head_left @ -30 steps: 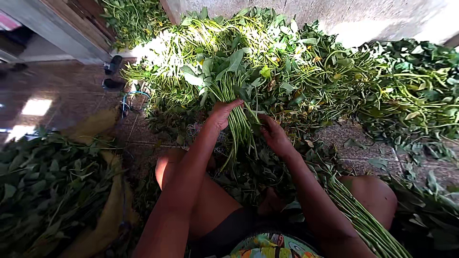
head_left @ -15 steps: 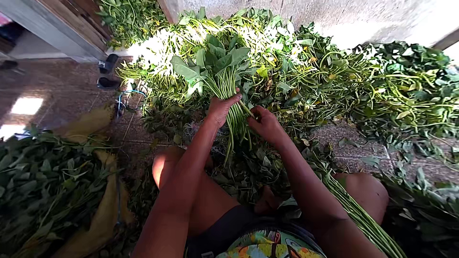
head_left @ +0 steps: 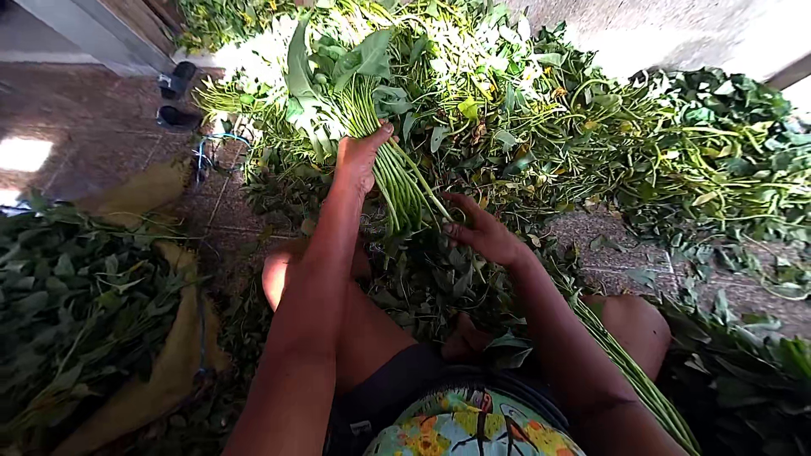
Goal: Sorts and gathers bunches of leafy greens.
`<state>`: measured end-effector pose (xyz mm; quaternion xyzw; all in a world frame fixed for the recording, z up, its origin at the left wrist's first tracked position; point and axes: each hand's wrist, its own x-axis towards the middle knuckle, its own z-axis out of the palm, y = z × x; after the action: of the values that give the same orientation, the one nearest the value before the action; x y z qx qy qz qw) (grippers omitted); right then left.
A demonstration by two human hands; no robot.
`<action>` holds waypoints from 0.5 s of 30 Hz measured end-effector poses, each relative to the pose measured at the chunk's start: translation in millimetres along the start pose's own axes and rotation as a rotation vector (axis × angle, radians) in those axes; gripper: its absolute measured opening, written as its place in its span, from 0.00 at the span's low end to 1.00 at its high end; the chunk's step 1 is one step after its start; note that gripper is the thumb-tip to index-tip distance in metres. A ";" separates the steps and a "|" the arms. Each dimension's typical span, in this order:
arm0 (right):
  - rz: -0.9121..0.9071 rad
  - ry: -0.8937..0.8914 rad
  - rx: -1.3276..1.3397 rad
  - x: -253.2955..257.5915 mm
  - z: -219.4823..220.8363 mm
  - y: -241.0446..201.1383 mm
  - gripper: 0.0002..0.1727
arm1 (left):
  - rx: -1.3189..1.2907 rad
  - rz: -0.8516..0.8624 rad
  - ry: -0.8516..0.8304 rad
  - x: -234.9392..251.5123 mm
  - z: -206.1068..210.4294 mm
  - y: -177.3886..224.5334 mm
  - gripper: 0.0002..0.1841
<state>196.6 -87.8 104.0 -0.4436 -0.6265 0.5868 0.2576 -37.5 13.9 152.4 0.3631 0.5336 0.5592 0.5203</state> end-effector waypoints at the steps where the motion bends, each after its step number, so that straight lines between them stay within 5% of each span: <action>1: -0.029 -0.009 0.046 2.9 0.9 -5.0 0.31 | -0.047 -0.018 -0.015 -1.0 0.7 -0.1 0.09; 7: -0.035 -0.066 0.497 6.7 10.2 -13.3 0.14 | -0.282 -0.103 -0.063 -3.8 -2.5 4.9 0.04; 12: 0.086 -0.059 -0.319 -22.7 24.5 -25.1 0.20 | -0.227 -0.121 0.139 -1.1 -9.7 9.9 0.07; 15: 0.228 -0.010 -0.515 -25.9 30.3 -21.9 0.21 | -0.174 -0.110 0.160 -4.5 -6.6 11.7 0.07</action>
<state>177.7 -123.5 124.8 -0.5594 -0.7021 0.4358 0.0657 -45.3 9.4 163.3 0.2410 0.5422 0.6012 0.5352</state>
